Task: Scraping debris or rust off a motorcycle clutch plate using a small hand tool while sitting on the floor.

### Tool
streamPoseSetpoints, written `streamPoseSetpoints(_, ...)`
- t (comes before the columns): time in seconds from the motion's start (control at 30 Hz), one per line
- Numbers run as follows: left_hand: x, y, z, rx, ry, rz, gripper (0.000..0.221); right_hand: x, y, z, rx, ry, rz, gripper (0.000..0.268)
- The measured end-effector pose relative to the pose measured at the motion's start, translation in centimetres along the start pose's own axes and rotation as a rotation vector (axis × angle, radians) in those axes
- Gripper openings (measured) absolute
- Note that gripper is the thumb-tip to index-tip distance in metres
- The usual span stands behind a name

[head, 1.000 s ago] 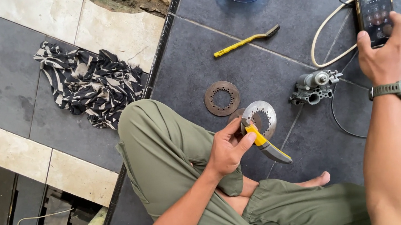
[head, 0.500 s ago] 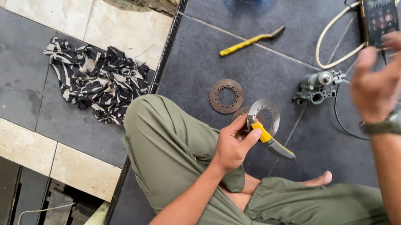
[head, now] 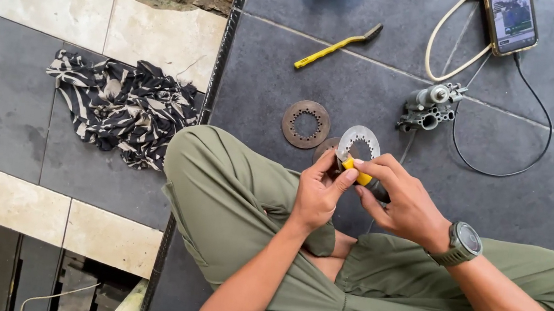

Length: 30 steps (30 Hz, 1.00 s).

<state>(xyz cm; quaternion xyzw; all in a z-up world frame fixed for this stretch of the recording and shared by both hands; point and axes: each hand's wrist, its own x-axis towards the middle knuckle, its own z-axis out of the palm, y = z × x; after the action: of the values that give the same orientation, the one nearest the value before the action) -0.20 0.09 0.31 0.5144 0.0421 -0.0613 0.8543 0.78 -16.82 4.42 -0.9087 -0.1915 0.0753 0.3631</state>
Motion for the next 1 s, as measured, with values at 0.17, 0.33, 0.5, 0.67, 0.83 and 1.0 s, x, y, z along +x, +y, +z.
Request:
streamPoseSetpoints(0.17, 0.2, 0.7, -0.1, 0.004, -0.001, 0.024, 0.038, 0.0, 0.7, -0.1, -0.03, 0.018, -0.005, 0.04)
streamPoseSetpoints(0.33, 0.3, 0.5, -0.3, 0.013, -0.019, 0.019, 0.032, -0.1, 0.8, -0.6, -0.03, 0.05, -0.001, 0.033)
streamPoseSetpoints(0.5, 0.2, 0.3, -0.3, 0.015, -0.017, 0.013, 0.034, 0.2, 0.4, -1.2, 0.001, 0.048, -0.044, 0.028)
streamPoseSetpoints(0.67, 0.2, 0.5, -0.1, -0.008, -0.015, 0.015, 0.033, 0.3, 0.3, -1.5, 0.008, 0.028, -0.06, 0.027)
streamPoseSetpoints(0.83, 0.0, 0.8, 0.0, -0.008, -0.031, 0.017, 0.031, 0.3, -0.1, -1.7, 0.037, 0.027, -0.049, 0.026)
streamPoseSetpoints(1.0, -0.3, 1.2, -0.3, -0.013, -0.05, 0.033, 0.029, 0.0, -0.9, -1.9, -0.017, 0.07, -0.043, 0.026)
